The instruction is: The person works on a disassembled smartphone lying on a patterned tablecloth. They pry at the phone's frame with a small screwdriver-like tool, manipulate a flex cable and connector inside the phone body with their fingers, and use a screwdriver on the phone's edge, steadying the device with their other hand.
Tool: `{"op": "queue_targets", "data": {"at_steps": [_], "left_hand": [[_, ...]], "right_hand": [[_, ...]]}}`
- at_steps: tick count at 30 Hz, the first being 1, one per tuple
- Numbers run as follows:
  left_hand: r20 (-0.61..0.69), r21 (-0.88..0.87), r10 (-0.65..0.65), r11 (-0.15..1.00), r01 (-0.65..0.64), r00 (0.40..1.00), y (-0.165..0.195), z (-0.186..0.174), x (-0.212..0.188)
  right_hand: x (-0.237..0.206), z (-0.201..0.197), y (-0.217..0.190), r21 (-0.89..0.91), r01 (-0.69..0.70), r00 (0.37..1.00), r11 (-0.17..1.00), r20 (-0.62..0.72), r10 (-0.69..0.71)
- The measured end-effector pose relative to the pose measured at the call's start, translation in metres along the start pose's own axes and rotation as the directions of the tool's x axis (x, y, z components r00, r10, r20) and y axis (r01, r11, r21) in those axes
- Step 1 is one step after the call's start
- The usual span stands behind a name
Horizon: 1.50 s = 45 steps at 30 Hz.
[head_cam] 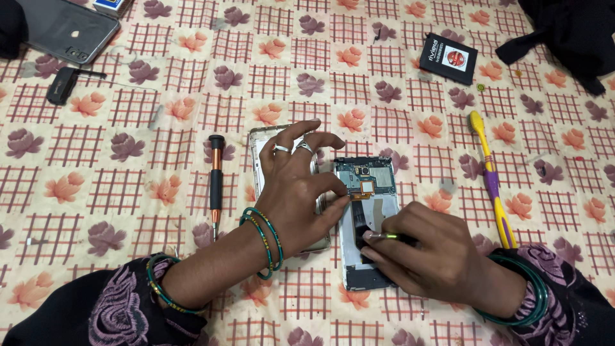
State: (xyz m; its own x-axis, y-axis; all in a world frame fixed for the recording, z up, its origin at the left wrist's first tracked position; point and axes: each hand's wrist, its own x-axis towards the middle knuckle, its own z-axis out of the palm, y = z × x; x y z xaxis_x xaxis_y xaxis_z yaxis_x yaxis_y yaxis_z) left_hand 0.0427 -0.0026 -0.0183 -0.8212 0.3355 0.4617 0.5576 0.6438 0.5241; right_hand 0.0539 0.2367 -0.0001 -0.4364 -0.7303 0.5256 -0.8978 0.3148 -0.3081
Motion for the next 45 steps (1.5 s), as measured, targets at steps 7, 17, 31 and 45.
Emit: {"op": "queue_targets", "data": {"at_steps": [7, 17, 31, 45], "left_hand": [[0.019, 0.01, 0.005, 1.0, -0.006, 1.0, 0.001, 0.0, 0.0], [0.075, 0.034, 0.045, 0.998, -0.048, 0.996, 0.004, -0.004, 0.001], [0.072, 0.058, 0.037, 0.997, -0.041, 0.997, 0.007, -0.002, 0.001], [0.073, 0.072, 0.034, 0.997, -0.039, 0.997, 0.008, -0.004, 0.002]], "right_hand": [[0.003, -0.001, -0.002, -0.038, 0.02, 0.999, 0.999, 0.043, -0.018], [0.004, 0.0, -0.004, -0.055, -0.015, 0.998, 0.998, 0.061, 0.019], [-0.008, -0.004, 0.009, -0.173, -0.158, 0.986, 0.972, 0.03, 0.166], [0.0, -0.015, 0.018, -0.25, -0.166, 0.982, 0.954, 0.05, 0.184]]}}
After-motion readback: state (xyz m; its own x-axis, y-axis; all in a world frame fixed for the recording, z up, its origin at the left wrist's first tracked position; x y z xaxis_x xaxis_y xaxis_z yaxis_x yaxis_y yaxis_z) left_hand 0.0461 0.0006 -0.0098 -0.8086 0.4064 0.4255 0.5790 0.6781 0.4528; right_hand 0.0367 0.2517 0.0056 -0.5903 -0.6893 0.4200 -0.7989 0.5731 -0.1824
